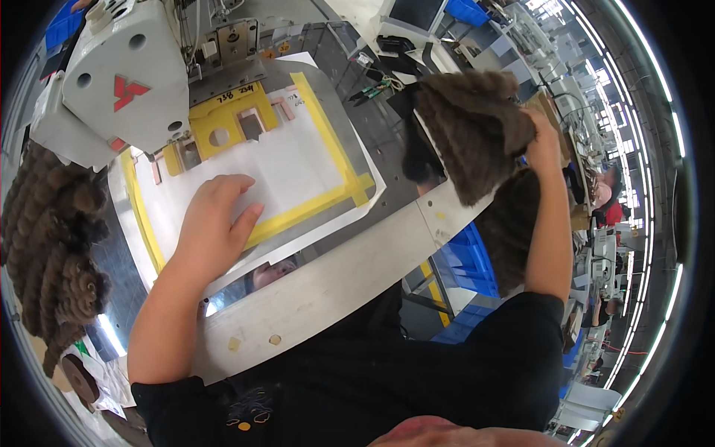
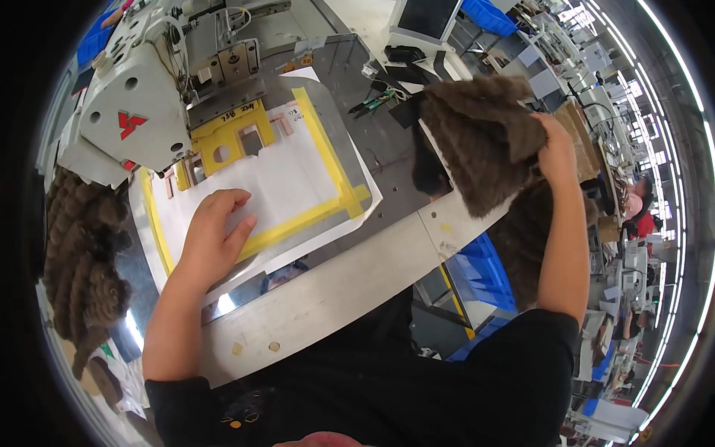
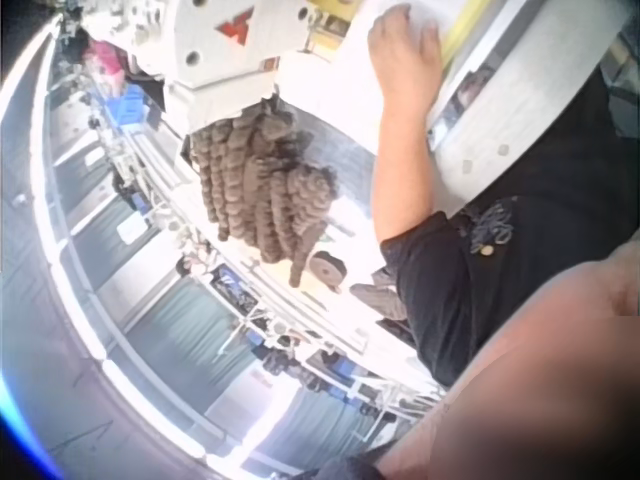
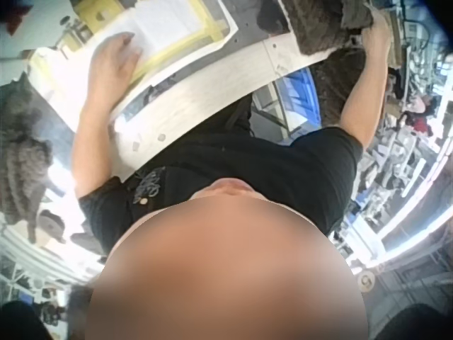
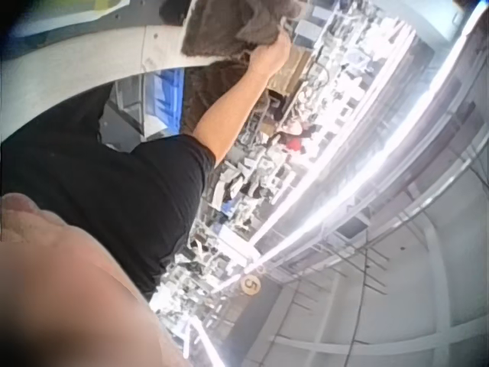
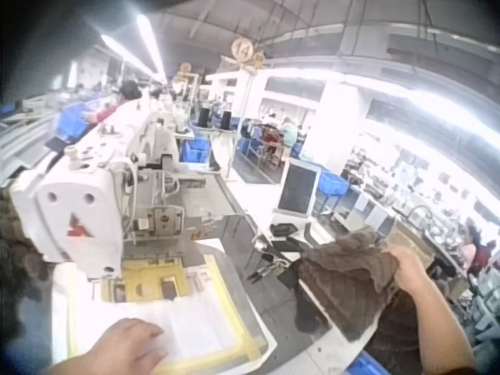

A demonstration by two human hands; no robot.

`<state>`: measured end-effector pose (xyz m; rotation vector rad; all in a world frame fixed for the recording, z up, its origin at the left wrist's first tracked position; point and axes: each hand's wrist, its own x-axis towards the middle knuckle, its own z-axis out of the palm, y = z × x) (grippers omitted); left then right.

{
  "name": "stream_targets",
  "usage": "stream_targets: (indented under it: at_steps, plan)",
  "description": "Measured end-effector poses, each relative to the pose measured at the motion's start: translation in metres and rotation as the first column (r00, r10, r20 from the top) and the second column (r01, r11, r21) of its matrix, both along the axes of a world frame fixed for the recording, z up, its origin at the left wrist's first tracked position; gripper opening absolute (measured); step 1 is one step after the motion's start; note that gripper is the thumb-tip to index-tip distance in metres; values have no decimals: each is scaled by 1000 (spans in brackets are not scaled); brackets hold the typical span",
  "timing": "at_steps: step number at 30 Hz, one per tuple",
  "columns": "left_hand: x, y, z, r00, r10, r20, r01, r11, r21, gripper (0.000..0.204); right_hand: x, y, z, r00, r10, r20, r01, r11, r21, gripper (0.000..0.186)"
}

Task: Sewing fur pieces and tails onto a base material using an industrial fur sewing machine.

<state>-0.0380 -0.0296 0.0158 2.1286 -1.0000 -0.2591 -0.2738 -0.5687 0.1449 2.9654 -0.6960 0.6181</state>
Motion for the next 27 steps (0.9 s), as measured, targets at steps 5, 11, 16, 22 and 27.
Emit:
stream_targets:
  at_steps: [5, 11, 16, 22, 27]
  plan:
    - [-2, 3, -4, 1000, 9, 19, -8, 999, -38, 31, -34, -14, 9, 977, 73, -202, -73, 997, 9, 54]
    - [-1, 1, -2, 999, -11, 35, 12, 999, -32, 28, -30, 37, 21, 962, 78, -261, -35, 986, 165, 58]
    - [0, -6, -4, 1000, 0, 12, 0, 1000, -20, 27, 38, 16, 46, 991, 26, -130, -31, 999, -36, 42]
    - [5, -3, -4, 999, -16, 43, 16, 1000, 15, 29, 100, -15, 10, 942, 32, -335, -3, 996, 87, 53]
    - [4, 1, -4, 998, -10, 59, 11, 1000, -13, 30, 74, -32, -54, 902, 36, -431, 110, 945, 309, 76]
